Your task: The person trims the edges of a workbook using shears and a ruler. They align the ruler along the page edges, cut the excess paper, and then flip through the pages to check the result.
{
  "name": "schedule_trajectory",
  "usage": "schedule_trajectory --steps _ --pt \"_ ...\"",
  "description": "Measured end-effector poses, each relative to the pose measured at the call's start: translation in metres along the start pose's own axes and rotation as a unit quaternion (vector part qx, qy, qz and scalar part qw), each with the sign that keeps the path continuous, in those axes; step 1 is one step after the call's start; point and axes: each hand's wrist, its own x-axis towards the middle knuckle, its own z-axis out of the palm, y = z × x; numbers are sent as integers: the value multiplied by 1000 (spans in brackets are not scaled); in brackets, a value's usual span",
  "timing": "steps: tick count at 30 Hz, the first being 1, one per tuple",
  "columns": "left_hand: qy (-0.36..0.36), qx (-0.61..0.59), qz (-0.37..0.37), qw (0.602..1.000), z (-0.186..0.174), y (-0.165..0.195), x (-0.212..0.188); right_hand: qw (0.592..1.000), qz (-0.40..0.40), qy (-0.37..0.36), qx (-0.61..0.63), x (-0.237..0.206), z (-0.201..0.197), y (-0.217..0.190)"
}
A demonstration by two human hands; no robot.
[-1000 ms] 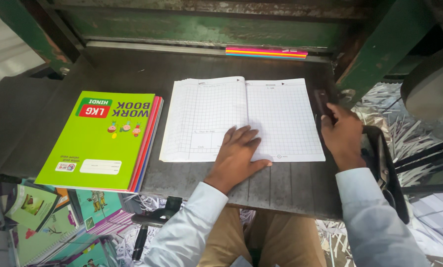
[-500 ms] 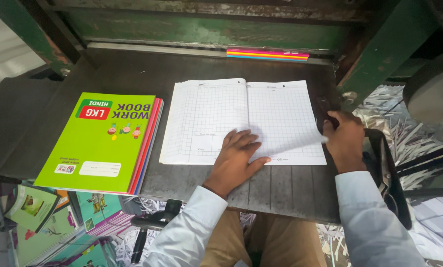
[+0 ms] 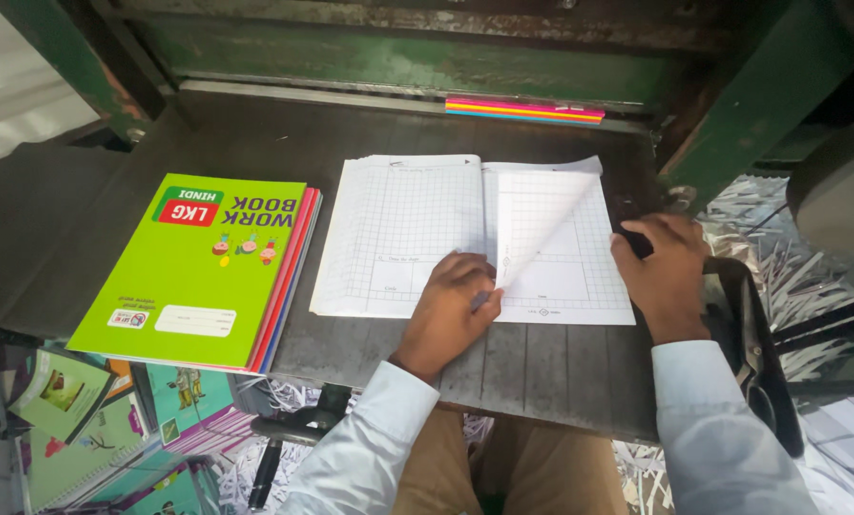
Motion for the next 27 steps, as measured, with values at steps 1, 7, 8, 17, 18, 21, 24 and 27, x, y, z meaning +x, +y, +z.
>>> schedule_trajectory --steps 1,7,8,17,18,21,24,27 --pt "5 -9 -3 1000 -1 0 1 1000 1 -3 20 2 0 -2" --pt "16 -47 -9 999 1 -4 7 997 -61 -34 45 11 9 -6" --pt "22 -50 -17 998 3 -6 7 997 -64 -33 41 10 10 -4" --pt "66 -84 -126 986 3 -8 16 996 -66 -57 25 22 12 -2" --pt "80 -93 -109 986 4 -11 17 996 -62 -57 18 22 13 -3" --pt "96 -120 -118 981 5 -19 16 996 -63 -58 14 22 16 -2" --pt "104 -118 -154 976 6 -26 14 996 -65 -54 15 22 18 -4" --pt "120 -109 -167 973 6 -31 13 996 -69 -58 25 24 18 -5"
